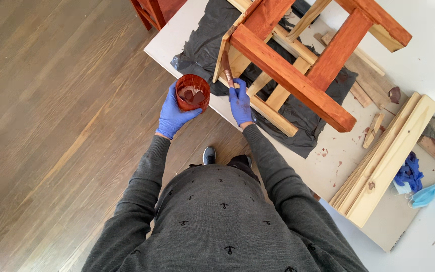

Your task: The person applies reddish-brown stain to a wooden chair frame using a paintbrush. They dip the brush into a container of stain and systematically cover the legs, seat frame, and backrest slats of the chair.

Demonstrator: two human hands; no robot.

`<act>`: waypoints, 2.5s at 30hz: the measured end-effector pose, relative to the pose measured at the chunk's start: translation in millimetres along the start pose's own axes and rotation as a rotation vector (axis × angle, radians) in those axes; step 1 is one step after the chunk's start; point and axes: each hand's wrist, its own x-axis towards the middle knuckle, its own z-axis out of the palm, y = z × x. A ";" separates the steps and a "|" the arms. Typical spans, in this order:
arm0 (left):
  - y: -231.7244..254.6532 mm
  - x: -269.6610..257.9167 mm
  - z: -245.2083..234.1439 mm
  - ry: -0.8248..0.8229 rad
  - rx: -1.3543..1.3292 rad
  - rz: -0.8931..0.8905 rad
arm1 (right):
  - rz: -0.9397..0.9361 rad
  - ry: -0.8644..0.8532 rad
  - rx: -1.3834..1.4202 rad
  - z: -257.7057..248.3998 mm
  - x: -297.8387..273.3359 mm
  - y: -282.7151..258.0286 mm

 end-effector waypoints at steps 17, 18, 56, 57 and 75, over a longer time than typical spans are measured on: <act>-9.0 -2.6 -3.2 -0.024 0.118 -0.076 | -0.333 -0.133 -1.101 10.2 73.5 133.5; -7.3 -1.3 -1.6 -0.021 0.113 -0.084 | -0.297 -0.102 -0.997 12.8 81.8 126.7; 31.5 -10.8 5.1 0.016 0.138 0.326 | -0.159 -0.318 0.058 -181.3 -141.9 -187.6; 34.1 -11.2 6.2 0.015 0.144 0.341 | -0.104 -0.388 0.043 -187.8 -144.9 -192.7; 61.5 -34.7 33.9 0.041 0.197 0.467 | -0.529 -0.243 0.285 -216.5 -148.3 -177.7</act>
